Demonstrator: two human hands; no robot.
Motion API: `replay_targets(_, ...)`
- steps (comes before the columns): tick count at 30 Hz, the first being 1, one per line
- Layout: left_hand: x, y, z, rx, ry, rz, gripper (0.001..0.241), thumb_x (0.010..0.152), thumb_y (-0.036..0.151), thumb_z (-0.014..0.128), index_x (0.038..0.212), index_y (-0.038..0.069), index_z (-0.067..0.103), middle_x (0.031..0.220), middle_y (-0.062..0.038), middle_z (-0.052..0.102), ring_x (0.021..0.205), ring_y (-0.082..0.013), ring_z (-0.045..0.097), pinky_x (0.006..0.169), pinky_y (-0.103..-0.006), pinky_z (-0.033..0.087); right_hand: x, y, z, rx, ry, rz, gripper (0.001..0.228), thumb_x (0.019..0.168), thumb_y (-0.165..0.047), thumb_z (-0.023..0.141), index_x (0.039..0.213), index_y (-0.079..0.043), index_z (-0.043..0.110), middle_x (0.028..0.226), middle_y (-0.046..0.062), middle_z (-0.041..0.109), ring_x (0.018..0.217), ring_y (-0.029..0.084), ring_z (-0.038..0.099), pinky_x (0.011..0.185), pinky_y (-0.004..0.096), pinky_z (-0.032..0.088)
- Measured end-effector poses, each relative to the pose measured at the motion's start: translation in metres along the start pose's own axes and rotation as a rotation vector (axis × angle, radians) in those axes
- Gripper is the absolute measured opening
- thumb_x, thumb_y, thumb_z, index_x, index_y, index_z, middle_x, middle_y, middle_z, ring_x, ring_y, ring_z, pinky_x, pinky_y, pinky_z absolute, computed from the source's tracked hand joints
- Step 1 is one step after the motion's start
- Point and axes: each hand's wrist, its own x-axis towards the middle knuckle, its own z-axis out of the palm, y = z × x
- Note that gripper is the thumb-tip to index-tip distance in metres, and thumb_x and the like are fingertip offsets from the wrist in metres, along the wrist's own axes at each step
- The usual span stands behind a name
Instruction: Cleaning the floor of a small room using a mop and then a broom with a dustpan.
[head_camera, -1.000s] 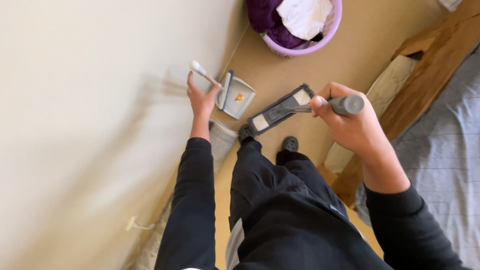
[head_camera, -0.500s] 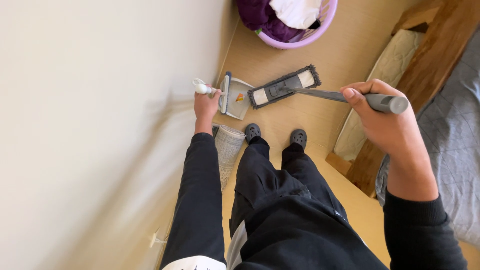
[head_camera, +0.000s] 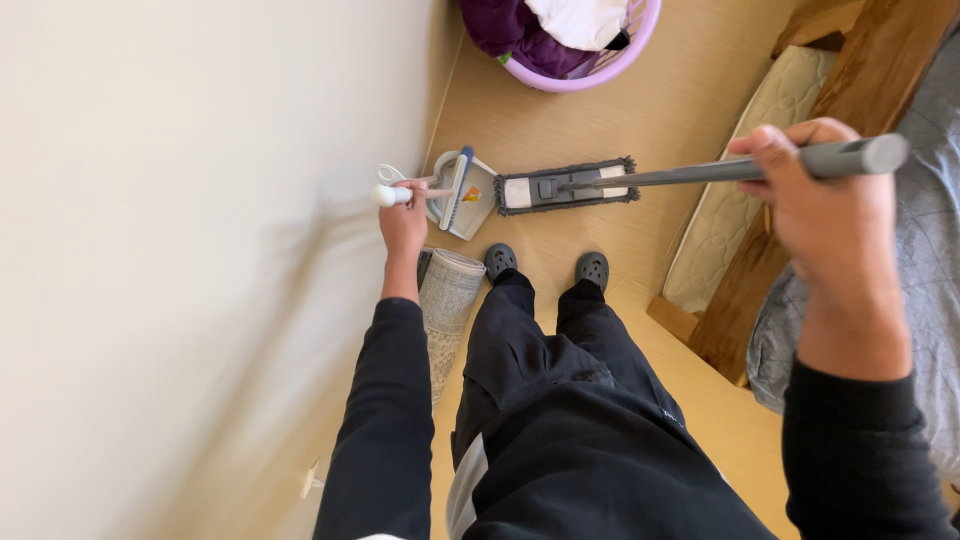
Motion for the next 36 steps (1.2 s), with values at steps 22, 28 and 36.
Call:
replay_targets(22, -0.101, 0.155, -0.094, 0.163, 0.004, -0.005, 0.022, 0.096, 0.032, 0.073, 0.096, 0.01, 0.074, 0.102, -0.003, 0.068, 0.078, -0.0187, 0.07, 0.07, -0.0339, 0.057, 0.098, 0.002, 0.006, -0.034, -0.153, -0.112, 0.021, 0.11, -0.017, 0.067, 0.098, -0.002, 0.06, 0.096, 0.011, 0.071, 0.089, 0.016, 0.073, 0.075, 0.026, 0.062)
replay_targets(28, -0.122, 0.231, -0.132, 0.216, 0.006, -0.006, 0.028, 0.097, 0.037, 0.071, 0.095, 0.008, 0.074, 0.095, -0.004, 0.067, 0.073, -0.0162, 0.069, 0.066, -0.0313, 0.057, 0.132, 0.039, 0.03, -0.054, -0.301, -0.189, 0.031, 0.12, -0.02, 0.068, 0.101, 0.004, 0.061, 0.104, 0.012, 0.073, 0.094, 0.017, 0.073, 0.078, 0.027, 0.061)
replay_targets(36, -0.147, 0.235, -0.145, 0.23, 0.049, -0.036, 0.028, 0.097, 0.034, 0.071, 0.095, 0.006, 0.073, 0.088, -0.005, 0.066, 0.068, -0.0177, 0.067, 0.063, -0.0319, 0.055, 0.14, 0.014, 0.136, -0.129, -0.509, -0.246, 0.021, 0.105, -0.024, 0.078, 0.105, -0.004, 0.072, 0.085, 0.005, 0.067, 0.078, 0.011, 0.061, 0.068, 0.029, 0.048)
